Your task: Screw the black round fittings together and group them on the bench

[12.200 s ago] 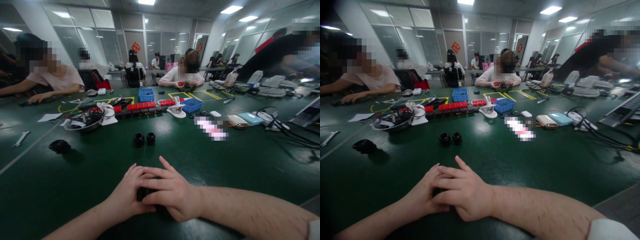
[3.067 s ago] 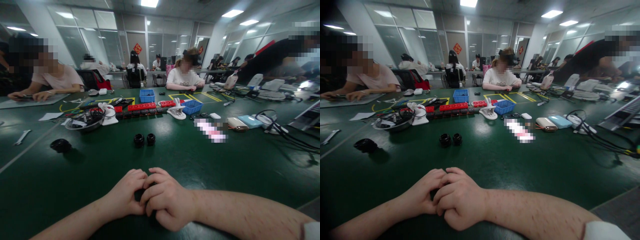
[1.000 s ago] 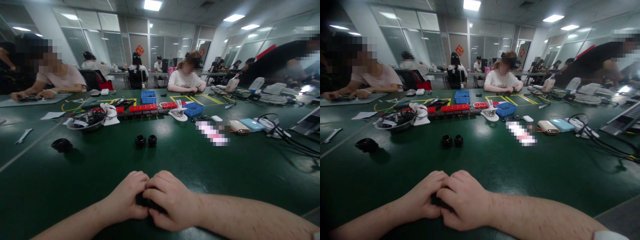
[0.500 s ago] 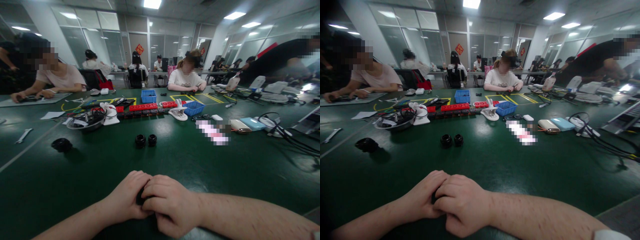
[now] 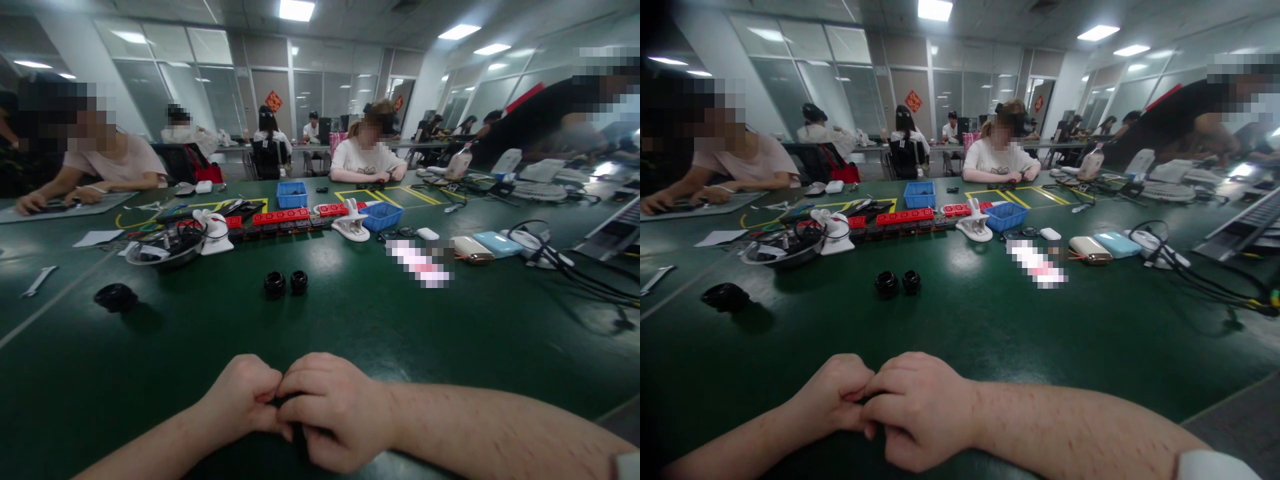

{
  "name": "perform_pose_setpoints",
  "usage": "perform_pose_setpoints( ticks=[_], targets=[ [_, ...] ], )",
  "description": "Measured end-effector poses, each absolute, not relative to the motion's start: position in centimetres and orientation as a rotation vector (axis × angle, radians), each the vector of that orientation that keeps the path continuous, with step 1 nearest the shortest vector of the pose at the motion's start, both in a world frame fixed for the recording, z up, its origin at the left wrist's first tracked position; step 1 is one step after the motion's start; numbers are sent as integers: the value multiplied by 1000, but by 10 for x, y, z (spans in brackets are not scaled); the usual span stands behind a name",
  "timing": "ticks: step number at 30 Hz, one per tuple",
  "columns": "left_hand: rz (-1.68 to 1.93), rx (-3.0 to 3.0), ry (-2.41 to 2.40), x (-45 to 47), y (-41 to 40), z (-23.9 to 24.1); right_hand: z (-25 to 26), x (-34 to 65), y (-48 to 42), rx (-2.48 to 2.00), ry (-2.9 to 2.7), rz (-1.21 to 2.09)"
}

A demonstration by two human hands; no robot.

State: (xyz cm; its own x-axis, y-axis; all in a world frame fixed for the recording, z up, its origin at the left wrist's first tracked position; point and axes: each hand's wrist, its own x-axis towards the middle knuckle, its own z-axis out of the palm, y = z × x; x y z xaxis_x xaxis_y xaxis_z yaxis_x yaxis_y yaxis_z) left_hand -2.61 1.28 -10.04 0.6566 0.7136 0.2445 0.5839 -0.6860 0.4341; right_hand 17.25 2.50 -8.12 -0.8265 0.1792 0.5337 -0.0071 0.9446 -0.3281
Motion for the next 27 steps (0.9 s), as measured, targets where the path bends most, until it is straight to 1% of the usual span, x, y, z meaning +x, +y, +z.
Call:
perform_pose_setpoints(
  ticks=[9, 14, 18, 22, 27],
  targets=[
    [515, 2487, 1161, -19, 9, -87, -75, 172, 25, -83, -2338, 302],
    [430, 2439, 1176, -13, 4, -89, -72, 173, 19, -357, -2326, 336],
    [415, 2407, 1189, -8, 2, -84, -76, 172, 18, -444, -2457, 309],
    [400, 2443, 1159, -8, 1, -79, -79, 171, 20, -433, -2523, 292],
    [387, 2443, 1188, -9, 1, -84, -79, 169, 20, -298, -2442, 382]
  ],
)
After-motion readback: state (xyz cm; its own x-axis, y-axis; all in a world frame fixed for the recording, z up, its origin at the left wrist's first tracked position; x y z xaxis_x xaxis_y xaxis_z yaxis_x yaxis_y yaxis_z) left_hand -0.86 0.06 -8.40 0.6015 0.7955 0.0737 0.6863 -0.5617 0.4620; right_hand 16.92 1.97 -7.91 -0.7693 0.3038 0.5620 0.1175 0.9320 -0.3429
